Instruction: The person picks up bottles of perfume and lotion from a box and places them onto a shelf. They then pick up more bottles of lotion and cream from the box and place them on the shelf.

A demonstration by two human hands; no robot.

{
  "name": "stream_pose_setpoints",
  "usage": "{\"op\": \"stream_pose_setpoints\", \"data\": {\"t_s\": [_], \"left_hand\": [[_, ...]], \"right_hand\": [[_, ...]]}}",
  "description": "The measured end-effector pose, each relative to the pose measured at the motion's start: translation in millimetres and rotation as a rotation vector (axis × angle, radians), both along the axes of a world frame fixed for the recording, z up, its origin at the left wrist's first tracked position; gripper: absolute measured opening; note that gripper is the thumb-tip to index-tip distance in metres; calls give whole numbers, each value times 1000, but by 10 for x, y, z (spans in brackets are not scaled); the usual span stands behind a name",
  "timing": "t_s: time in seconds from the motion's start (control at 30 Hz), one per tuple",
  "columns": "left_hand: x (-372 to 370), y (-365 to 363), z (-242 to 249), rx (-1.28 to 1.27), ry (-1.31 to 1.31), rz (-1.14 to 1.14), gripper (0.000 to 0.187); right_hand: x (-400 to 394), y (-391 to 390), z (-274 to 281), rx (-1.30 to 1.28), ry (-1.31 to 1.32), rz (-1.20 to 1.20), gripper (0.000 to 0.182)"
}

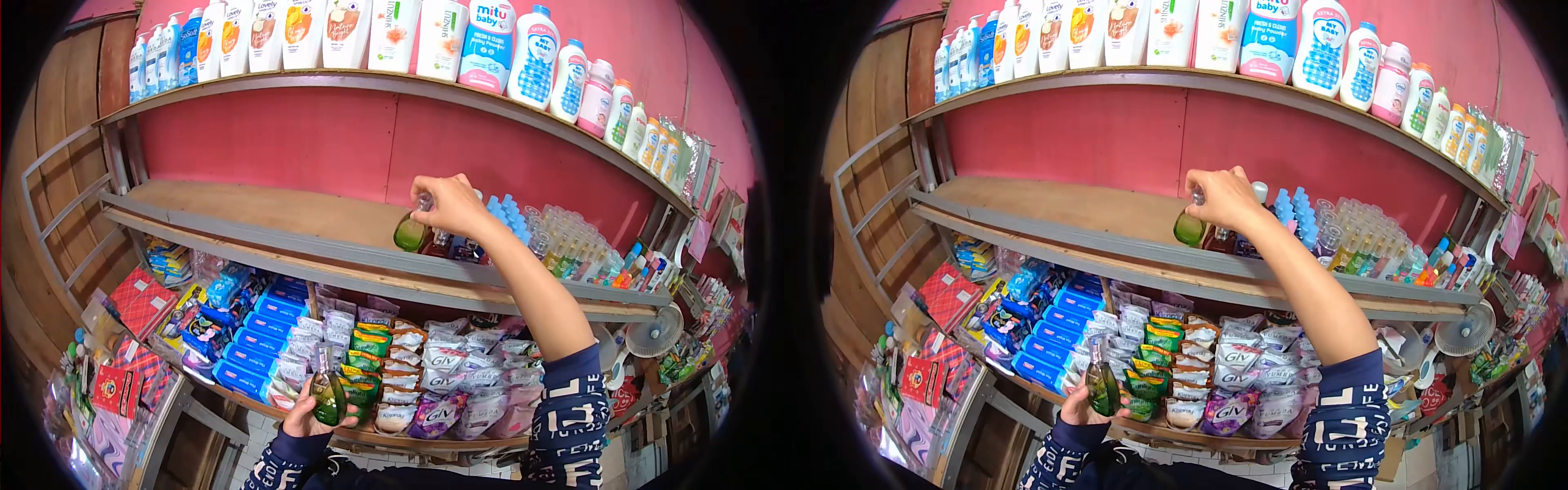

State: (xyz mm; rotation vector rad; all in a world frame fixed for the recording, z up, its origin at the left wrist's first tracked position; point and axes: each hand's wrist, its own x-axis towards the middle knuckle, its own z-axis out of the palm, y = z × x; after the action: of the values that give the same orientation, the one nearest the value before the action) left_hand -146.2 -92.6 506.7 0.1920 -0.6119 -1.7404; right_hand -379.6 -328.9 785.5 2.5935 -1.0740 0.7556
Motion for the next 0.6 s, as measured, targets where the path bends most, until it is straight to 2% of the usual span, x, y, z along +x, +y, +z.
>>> {"op": "stream_pose_setpoints", "data": {"t_s": [0.3,0.6], "left_hand": [[230,-300,0,50,-5,9,56],[244,-467,-4,44,-18,-2,56]], "right_hand": [[142,-336,-226,214,254,-101,28],[140,-419,-179,339,292,-54,29]]}}
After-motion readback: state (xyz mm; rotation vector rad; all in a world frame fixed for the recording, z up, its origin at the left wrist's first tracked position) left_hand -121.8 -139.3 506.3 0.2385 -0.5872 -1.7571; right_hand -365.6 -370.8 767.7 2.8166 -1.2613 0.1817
